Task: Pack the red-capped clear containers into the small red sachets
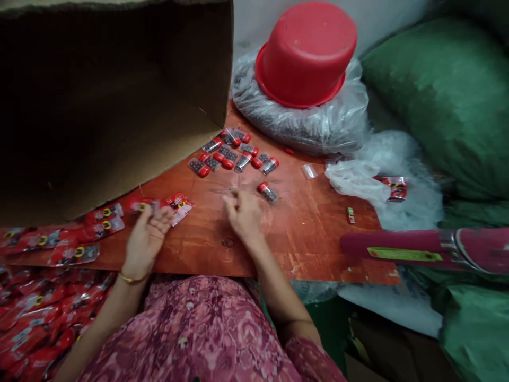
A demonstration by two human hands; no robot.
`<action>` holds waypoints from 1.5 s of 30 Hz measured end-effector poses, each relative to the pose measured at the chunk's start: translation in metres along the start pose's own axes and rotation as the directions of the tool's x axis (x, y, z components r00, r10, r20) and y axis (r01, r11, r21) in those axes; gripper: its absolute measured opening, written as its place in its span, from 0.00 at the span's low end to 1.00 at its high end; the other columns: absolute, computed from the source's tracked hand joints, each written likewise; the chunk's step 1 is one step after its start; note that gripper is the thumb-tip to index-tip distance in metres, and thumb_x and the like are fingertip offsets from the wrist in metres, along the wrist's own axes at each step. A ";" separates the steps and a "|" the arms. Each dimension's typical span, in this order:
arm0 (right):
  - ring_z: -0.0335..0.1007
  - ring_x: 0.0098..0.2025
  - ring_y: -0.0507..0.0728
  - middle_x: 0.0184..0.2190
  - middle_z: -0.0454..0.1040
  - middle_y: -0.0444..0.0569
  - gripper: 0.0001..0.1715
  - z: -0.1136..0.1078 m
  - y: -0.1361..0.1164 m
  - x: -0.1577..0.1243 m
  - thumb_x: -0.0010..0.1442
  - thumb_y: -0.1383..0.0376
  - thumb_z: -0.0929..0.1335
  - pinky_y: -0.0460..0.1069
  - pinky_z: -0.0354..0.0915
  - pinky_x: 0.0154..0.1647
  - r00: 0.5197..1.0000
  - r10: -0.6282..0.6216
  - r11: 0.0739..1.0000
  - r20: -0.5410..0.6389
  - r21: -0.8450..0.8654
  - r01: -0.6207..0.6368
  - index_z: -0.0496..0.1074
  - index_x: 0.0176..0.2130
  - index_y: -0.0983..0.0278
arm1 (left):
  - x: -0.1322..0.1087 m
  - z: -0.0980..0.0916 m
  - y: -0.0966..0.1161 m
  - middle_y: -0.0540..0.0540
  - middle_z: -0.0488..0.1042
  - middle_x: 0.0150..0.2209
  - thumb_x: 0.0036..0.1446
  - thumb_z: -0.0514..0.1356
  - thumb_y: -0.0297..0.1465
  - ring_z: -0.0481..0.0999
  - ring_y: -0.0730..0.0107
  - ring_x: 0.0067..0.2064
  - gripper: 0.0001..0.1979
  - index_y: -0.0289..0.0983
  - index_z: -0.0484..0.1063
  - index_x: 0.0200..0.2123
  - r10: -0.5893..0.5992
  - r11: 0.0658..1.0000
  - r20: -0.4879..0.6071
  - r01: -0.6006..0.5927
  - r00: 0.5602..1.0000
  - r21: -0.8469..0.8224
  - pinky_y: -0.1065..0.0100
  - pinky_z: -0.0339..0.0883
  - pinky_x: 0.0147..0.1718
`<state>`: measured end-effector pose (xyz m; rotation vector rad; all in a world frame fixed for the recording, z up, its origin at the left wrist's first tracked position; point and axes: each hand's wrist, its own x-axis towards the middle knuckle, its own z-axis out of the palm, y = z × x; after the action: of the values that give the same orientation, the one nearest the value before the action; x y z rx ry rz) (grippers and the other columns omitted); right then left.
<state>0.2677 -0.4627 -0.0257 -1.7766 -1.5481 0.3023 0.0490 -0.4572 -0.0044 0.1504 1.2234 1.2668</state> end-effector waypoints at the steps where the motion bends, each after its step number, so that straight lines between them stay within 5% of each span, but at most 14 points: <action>1: 0.66 0.42 0.61 0.38 0.72 0.57 0.19 -0.009 0.014 0.007 0.59 0.54 0.61 0.56 0.61 0.45 0.998 0.017 0.989 -0.068 -0.148 -0.027 0.69 0.40 0.66 | 0.006 -0.007 0.010 0.49 0.77 0.27 0.57 0.55 0.39 0.77 0.76 0.31 0.13 0.37 0.70 0.27 0.096 0.993 -0.095 -0.102 0.991 -0.057 0.72 0.68 0.38; 4: 0.63 0.46 0.66 0.46 0.70 0.63 0.21 -0.027 0.057 0.018 0.58 0.59 0.62 0.60 0.58 0.47 0.991 0.108 0.894 -0.080 -0.428 -0.133 0.68 0.46 0.70 | 0.013 -0.021 0.024 0.48 0.78 0.34 0.59 0.48 0.46 0.77 0.76 0.37 0.20 0.38 0.69 0.29 0.273 0.943 -0.216 -0.305 0.937 -0.135 0.72 0.68 0.43; 6: 0.63 0.46 0.66 0.47 0.69 0.63 0.22 -0.028 0.076 0.014 0.59 0.61 0.60 0.59 0.58 0.47 0.995 0.097 0.867 -0.012 -0.490 -0.090 0.67 0.49 0.70 | 0.010 -0.021 0.017 0.43 0.78 0.38 0.58 0.48 0.48 0.77 0.69 0.41 0.22 0.38 0.70 0.32 0.282 0.957 -0.145 -0.288 0.949 -0.028 0.66 0.68 0.45; 8: 0.63 0.47 0.65 0.48 0.69 0.62 0.23 -0.024 0.085 0.006 0.59 0.61 0.59 0.59 0.57 0.48 0.998 0.056 0.862 0.002 -0.504 -0.047 0.65 0.51 0.69 | 0.006 -0.014 0.004 0.39 0.77 0.40 0.55 0.53 0.47 0.77 0.62 0.43 0.21 0.36 0.71 0.38 0.330 0.913 -0.023 -0.313 0.944 0.260 0.59 0.68 0.46; 10: 0.62 0.48 0.65 0.49 0.68 0.62 0.25 -0.019 0.088 -0.003 0.60 0.60 0.59 0.59 0.57 0.49 0.999 0.023 0.863 -0.023 -0.504 -0.031 0.64 0.53 0.70 | 0.005 -0.008 -0.008 0.37 0.75 0.47 0.52 0.57 0.43 0.72 0.56 0.51 0.20 0.36 0.72 0.43 0.479 0.627 0.167 -0.469 0.862 0.623 0.53 0.62 0.52; 13: 0.62 0.50 0.66 0.50 0.68 0.63 0.26 -0.016 0.088 -0.008 0.60 0.59 0.59 0.59 0.57 0.50 0.999 0.007 0.867 -0.041 -0.498 -0.027 0.64 0.53 0.70 | 0.011 -0.004 -0.014 0.38 0.64 0.59 0.54 0.57 0.38 0.54 0.49 0.63 0.18 0.39 0.73 0.47 0.507 -0.041 0.461 -0.514 0.728 0.857 0.46 0.46 0.59; 14: 0.62 0.50 0.66 0.50 0.68 0.63 0.26 -0.015 0.088 -0.009 0.60 0.59 0.59 0.59 0.57 0.50 0.999 0.006 0.869 -0.043 -0.495 -0.026 0.64 0.53 0.70 | 0.014 -0.004 -0.015 0.39 0.61 0.60 0.55 0.56 0.38 0.50 0.48 0.64 0.18 0.40 0.73 0.47 0.472 -0.181 0.505 -0.482 0.722 0.857 0.45 0.43 0.60; 16: 0.62 0.49 0.66 0.49 0.68 0.62 0.26 -0.015 0.088 -0.007 0.59 0.59 0.59 0.59 0.57 0.50 0.999 0.006 0.872 -0.049 -0.489 -0.030 0.65 0.52 0.70 | 0.019 -0.001 -0.018 0.39 0.60 0.61 0.57 0.54 0.38 0.49 0.47 0.65 0.18 0.42 0.73 0.49 0.411 -0.298 0.535 -0.446 0.738 0.844 0.43 0.42 0.59; 26: 0.62 0.49 0.67 0.49 0.68 0.62 0.22 -0.022 0.082 -0.007 0.58 0.58 0.60 0.60 0.56 0.48 0.987 -0.036 0.904 -0.155 -0.427 -0.034 0.69 0.47 0.66 | 0.025 0.030 -0.043 0.43 0.63 0.59 0.55 0.54 0.33 0.50 0.47 0.64 0.15 0.45 0.76 0.43 0.429 -0.127 0.547 -0.552 0.719 0.824 0.42 0.40 0.59; 31: 0.66 0.48 0.62 0.44 0.73 0.58 0.17 -0.023 0.043 -0.008 0.61 0.59 0.60 0.57 0.57 0.50 0.964 -0.159 0.957 -0.214 -0.275 0.096 0.71 0.42 0.65 | 0.027 0.028 -0.037 0.40 0.62 0.60 0.55 0.54 0.35 0.54 0.45 0.63 0.16 0.42 0.76 0.44 0.454 -0.056 0.510 -0.548 0.730 0.834 0.44 0.44 0.58; 37: 0.69 0.43 0.59 0.38 0.76 0.54 0.14 0.010 -0.009 -0.013 0.61 0.61 0.60 0.55 0.62 0.46 0.968 -0.243 0.964 -0.062 0.094 0.248 0.72 0.38 0.64 | 0.022 0.022 -0.034 0.40 0.65 0.58 0.54 0.56 0.38 0.55 0.46 0.63 0.14 0.43 0.77 0.41 0.472 -0.050 0.520 -0.567 0.712 0.822 0.44 0.44 0.58; 41: 0.69 0.42 0.58 0.40 0.75 0.54 0.16 0.029 -0.029 -0.013 0.59 0.57 0.63 0.54 0.64 0.45 0.988 -0.119 0.937 0.098 0.339 0.079 0.71 0.43 0.63 | 0.014 0.022 -0.028 0.40 0.65 0.58 0.54 0.56 0.39 0.55 0.46 0.62 0.15 0.43 0.77 0.42 0.504 -0.005 0.515 -0.594 0.693 0.804 0.43 0.42 0.58; 45: 0.69 0.34 0.55 0.35 0.75 0.49 0.18 0.045 -0.040 -0.010 0.55 0.54 0.65 0.50 0.65 0.37 0.966 0.027 0.742 0.259 0.642 -0.193 0.72 0.40 0.64 | 0.001 0.027 -0.024 0.42 0.65 0.58 0.52 0.59 0.36 0.53 0.49 0.63 0.13 0.44 0.77 0.41 0.519 0.100 0.513 -0.645 0.683 0.758 0.45 0.37 0.60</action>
<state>0.2080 -0.4552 -0.0329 -1.2783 -1.2510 1.0261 0.0844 -0.4513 -0.0098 1.7349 1.7302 0.9951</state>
